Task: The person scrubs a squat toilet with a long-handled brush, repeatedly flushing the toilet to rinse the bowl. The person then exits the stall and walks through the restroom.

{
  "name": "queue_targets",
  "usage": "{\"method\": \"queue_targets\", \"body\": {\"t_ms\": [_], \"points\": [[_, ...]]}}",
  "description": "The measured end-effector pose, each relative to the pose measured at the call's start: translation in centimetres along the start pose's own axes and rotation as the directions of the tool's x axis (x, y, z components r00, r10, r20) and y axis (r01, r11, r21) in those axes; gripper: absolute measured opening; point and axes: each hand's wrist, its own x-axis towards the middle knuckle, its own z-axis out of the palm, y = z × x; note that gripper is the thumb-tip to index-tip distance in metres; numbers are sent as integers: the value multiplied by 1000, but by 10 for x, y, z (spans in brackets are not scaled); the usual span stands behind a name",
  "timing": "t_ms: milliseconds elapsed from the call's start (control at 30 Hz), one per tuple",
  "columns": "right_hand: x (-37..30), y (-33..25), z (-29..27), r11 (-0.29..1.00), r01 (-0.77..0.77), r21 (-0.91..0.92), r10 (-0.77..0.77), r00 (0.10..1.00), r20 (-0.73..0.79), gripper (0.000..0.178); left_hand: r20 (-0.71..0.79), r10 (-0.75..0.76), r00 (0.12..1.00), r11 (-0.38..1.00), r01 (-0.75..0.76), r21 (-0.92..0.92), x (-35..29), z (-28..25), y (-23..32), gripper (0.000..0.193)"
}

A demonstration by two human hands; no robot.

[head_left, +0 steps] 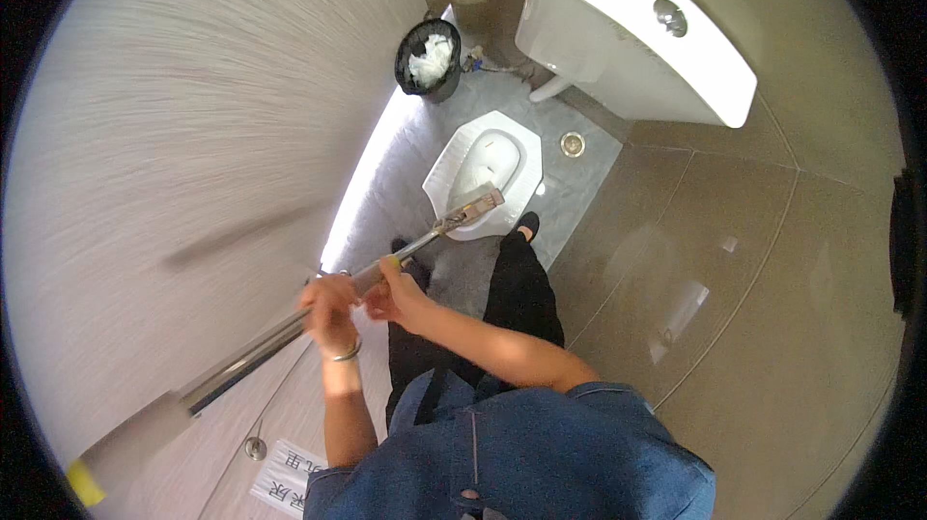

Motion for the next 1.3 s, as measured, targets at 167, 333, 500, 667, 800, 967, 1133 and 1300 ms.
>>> {"method": "queue_targets", "body": {"t_ms": [167, 333, 500, 667, 800, 967, 1133, 1300], "points": [[2, -99, -81, 709, 318, -630, -405, 914, 5, 23, -87, 83, 993, 997, -83, 1, 30, -23, 28, 35], [87, -206, -153, 68, 229, -971, -811, 580, 80, 14, -209, 62, 976, 998, -66, -14, 45, -43, 20, 32], [185, -256, -136, -441, 100, -892, -774, 460, 434, 14, -271, 0, 963, 999, -12, -41, 41, -92, 11, 34], [296, -298, -139, -667, -111, -736, -676, 506, 536, 23, -349, 68, 934, 996, -82, -24, 38, -111, -3, 28], [361, -339, -185, -799, -282, -531, -599, 455, 659, 20, -426, 4, 905, 1000, -15, -22, 35, -119, -15, 45], [391, -363, -214, -843, -334, -422, -538, 551, 638, 12, -492, 7, 871, 1000, -17, -17, 35, -119, -30, 45], [343, -381, -241, -939, -225, -258, -341, 527, 779, 9, -484, 34, 875, 999, -10, 52, 30, -103, -31, 39], [283, -395, -234, -867, -48, -497, -453, 491, 744, 8, -349, 36, 937, 999, -26, 33, 31, -89, -39, 32]]}}
